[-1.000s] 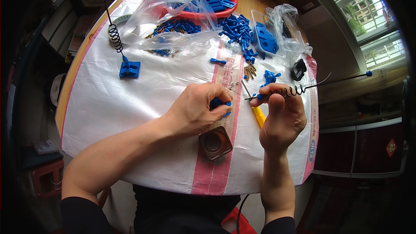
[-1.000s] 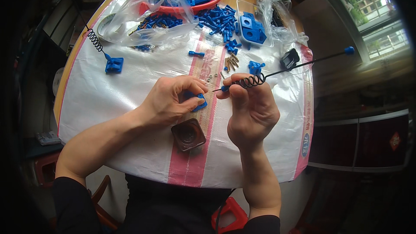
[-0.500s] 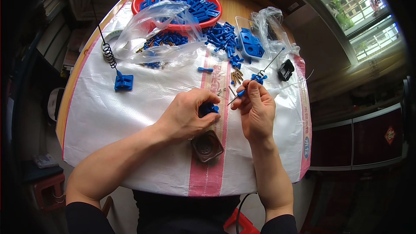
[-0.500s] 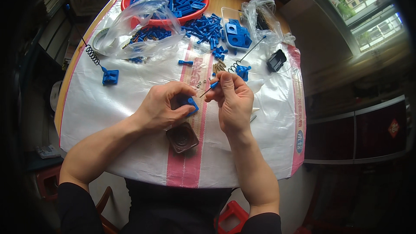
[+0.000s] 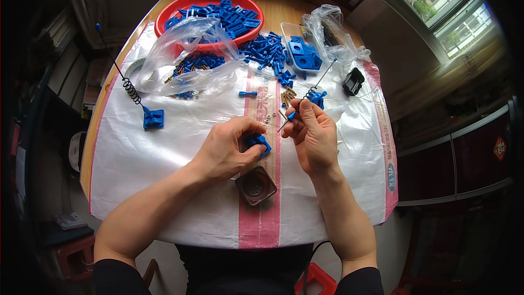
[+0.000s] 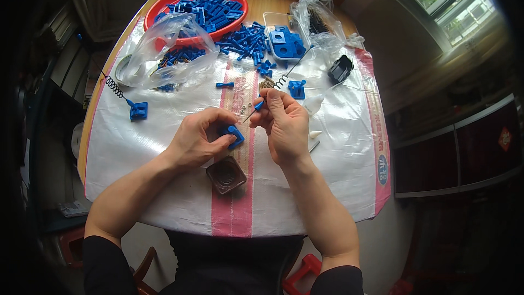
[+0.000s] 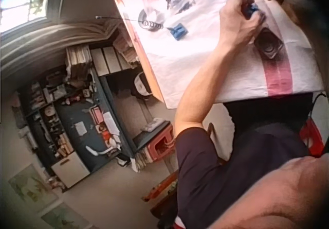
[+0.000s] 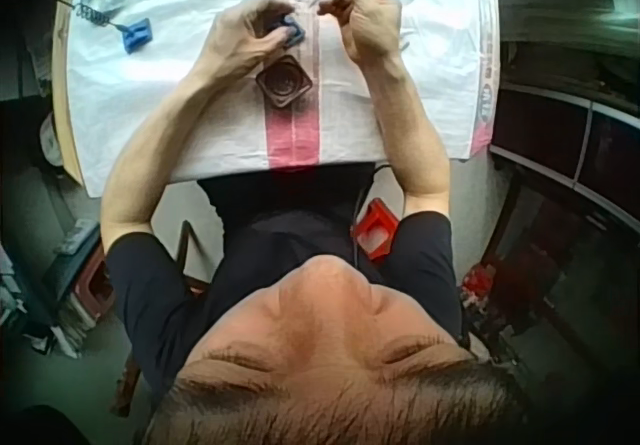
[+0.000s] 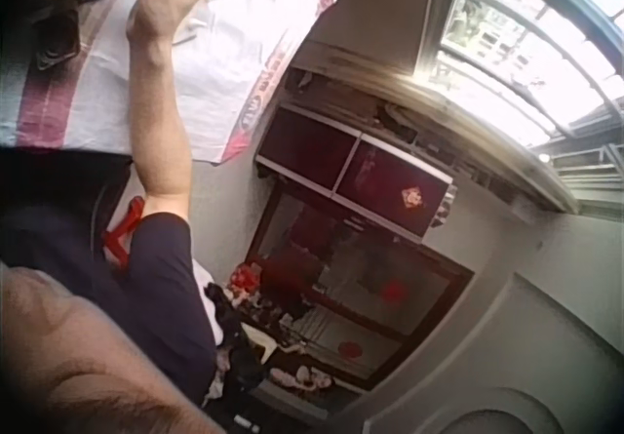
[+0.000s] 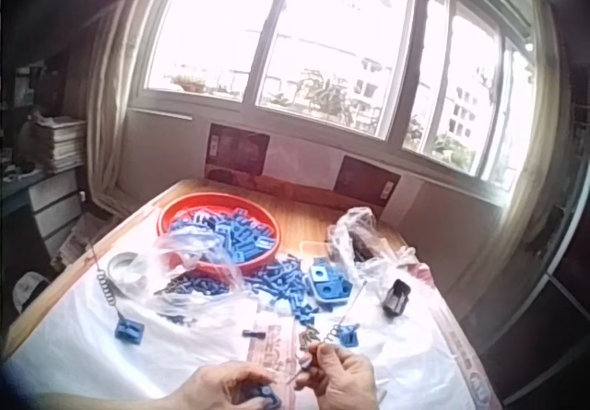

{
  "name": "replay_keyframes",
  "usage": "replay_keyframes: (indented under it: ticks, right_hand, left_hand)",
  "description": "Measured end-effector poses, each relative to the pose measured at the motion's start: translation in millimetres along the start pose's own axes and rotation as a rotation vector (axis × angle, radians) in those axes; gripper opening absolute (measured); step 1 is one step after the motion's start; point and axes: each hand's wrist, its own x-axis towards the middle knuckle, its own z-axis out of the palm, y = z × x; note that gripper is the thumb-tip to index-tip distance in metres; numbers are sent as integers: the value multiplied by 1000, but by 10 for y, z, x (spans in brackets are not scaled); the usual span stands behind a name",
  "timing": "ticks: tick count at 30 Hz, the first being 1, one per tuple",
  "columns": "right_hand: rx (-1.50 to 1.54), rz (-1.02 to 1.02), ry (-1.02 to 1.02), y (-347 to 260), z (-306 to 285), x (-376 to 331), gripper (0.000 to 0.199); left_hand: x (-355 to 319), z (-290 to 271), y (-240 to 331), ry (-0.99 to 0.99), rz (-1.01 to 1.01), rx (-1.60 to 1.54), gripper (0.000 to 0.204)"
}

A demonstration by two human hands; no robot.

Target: The recorder is assembling small blue plastic parts with springs and wires at a workshop table.

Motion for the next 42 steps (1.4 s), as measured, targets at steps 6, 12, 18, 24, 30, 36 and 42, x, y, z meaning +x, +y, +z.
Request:
replay_keyframes:
  ticks: [6, 12, 18, 24, 30, 36, 42]
  right_hand:
    - [-25, -16, -4, 9, 19, -7, 32]
    - [-73, -11, 9, 38, 17, -15, 33]
    - [-96, -18, 20, 45, 22, -15, 32]
    - [-69, -6, 37, 42, 13, -15, 27]
    - [68, 64, 16, -2, -3, -13, 26]
    - [84, 89, 0, 11, -46, 20, 25]
    - [108, 109, 40, 2, -17, 9, 24]
  left_hand:
    - [21, 10, -69, -5, 18, -25, 25]
    - [22, 46, -119, 67, 105, -39, 28]
    - [22, 39, -134, 70, 96, -39, 28]
    - [11, 3, -64, -14, 3, -26, 24]
    - [22, 1, -26, -29, 9, 11, 25]
    - [30, 51, -139, 65, 105, -51, 28]
    - [28, 44, -168, 63, 117, -45, 28]
